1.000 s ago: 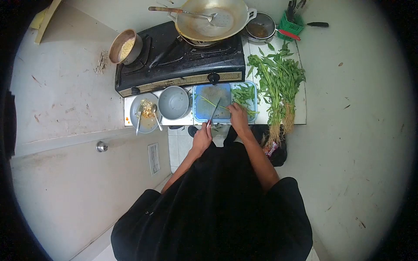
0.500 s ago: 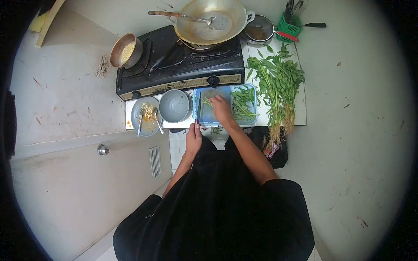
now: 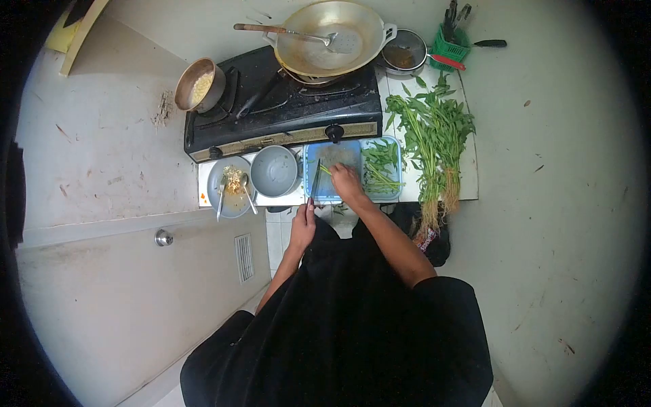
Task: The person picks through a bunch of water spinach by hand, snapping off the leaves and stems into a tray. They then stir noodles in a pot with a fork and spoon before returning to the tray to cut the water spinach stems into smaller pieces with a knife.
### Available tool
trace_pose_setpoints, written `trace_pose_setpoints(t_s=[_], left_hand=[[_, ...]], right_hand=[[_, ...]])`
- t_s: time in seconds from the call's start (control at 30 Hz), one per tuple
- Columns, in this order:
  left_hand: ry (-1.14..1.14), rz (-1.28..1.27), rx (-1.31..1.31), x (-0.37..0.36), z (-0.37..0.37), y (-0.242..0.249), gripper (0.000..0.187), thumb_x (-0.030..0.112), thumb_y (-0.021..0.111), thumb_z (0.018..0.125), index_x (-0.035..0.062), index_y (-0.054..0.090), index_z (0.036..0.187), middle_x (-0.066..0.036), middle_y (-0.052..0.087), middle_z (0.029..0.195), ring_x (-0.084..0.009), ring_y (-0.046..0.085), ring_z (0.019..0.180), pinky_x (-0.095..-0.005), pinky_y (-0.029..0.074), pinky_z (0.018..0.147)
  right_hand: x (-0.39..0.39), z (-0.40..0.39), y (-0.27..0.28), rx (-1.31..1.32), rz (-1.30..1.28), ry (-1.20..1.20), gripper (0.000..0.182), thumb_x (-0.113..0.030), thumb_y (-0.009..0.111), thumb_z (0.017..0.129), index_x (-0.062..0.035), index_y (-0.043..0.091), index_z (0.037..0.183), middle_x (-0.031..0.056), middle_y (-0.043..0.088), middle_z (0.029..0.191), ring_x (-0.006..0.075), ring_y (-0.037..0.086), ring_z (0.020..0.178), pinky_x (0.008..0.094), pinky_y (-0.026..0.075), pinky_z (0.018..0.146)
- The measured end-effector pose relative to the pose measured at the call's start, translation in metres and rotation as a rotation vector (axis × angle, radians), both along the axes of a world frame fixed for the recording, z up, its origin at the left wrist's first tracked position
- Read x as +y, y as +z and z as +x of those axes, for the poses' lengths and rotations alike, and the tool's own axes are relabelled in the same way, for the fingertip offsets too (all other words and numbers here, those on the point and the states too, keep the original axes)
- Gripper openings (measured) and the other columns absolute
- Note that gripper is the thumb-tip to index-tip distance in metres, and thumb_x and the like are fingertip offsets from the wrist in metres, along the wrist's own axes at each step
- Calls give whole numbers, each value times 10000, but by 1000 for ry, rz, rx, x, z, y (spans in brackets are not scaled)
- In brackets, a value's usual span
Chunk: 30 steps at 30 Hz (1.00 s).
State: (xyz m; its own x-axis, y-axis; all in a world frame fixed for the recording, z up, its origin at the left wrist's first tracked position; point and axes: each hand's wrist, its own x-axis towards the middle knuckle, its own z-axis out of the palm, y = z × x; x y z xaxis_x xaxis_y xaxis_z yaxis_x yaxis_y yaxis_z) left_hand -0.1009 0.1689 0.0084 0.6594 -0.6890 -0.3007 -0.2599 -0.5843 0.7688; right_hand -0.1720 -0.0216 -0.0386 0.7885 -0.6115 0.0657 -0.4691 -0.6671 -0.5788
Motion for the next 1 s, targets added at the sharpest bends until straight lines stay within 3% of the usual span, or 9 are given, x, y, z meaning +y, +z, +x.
trace_pose_setpoints(t_s=[0.07, 0.27, 0.33, 0.4, 0.47, 0.7, 0.77, 0.87, 1.0], left_hand=[[-15, 13, -1, -1, -2, -3, 373, 333, 413, 1047, 2, 575, 1103, -233, 621, 781, -393, 620, 720, -456, 473, 678], [-36, -36, -19, -12, 0, 1, 381, 338, 421, 1045, -4, 574, 1114, -227, 616, 769, -370, 628, 721, -440, 475, 677], [-35, -28, 32, -14, 2, 2, 358, 319, 416, 1038, 44, 563, 1215, -295, 654, 863, -511, 623, 850, -540, 484, 726], [-35, -14, 37, -15, 3, 4, 359, 319, 417, 1038, 43, 562, 1215, -294, 654, 862, -512, 622, 852, -539, 484, 725], [-36, -1, 44, -15, 3, 4, 359, 319, 418, 1038, 41, 561, 1215, -294, 653, 861, -513, 621, 853, -538, 484, 724], [-82, -44, -8, -17, -4, -3, 381, 341, 420, 1037, 41, 563, 1224, -303, 650, 850, -498, 635, 847, -534, 485, 721], [-87, -68, -12, -18, -6, -4, 383, 346, 422, 1037, 41, 565, 1221, -304, 649, 847, -494, 638, 847, -534, 485, 720], [-83, -52, 17, -19, -9, -7, 385, 350, 422, 1038, 43, 568, 1217, -298, 652, 846, -491, 639, 850, -530, 487, 725], [-82, -22, 4, -19, -14, -4, 382, 351, 415, 1038, 41, 574, 1193, -295, 654, 839, -494, 637, 847, -536, 486, 734]], right_hand=[[-2, -7, 6, -24, 124, 17, 210, -71, 599, 860, -24, 624, 1063, 167, 619, 1013, 380, 617, 965, 484, 470, 880], [-11, -38, 18, -246, 201, -86, 196, -23, 615, 861, -27, 637, 1056, 174, 623, 967, 393, 623, 894, 448, 507, 805], [-16, -57, 21, -238, 169, -100, 191, -7, 603, 867, -23, 639, 1054, 175, 624, 965, 388, 627, 888, 444, 510, 796], [-20, -77, 24, -228, 137, -113, 187, 9, 591, 873, -19, 641, 1052, 176, 626, 963, 383, 631, 882, 440, 514, 787], [-23, -94, 28, -140, 196, -170, 225, 15, 581, 863, -23, 637, 1078, 175, 620, 1015, 401, 602, 953, 496, 478, 842], [-31, -117, 8, -30, 201, -158, 252, 32, 576, 866, -15, 638, 1105, 177, 627, 1037, 385, 614, 956, 459, 491, 854], [-28, -114, -1, -212, 285, -187, 233, 60, 588, 857, 14, 637, 1080, 175, 632, 946, 332, 661, 842, 392, 528, 774], [-23, -103, 2, -278, 456, -219, 211, 47, 591, 856, 2, 654, 1052, 178, 640, 963, 350, 645, 896, 410, 510, 800], [-19, -81, -3, -310, 465, -181, 196, 24, 612, 859, -8, 658, 1046, 166, 647, 952, 351, 646, 880, 415, 510, 794]])
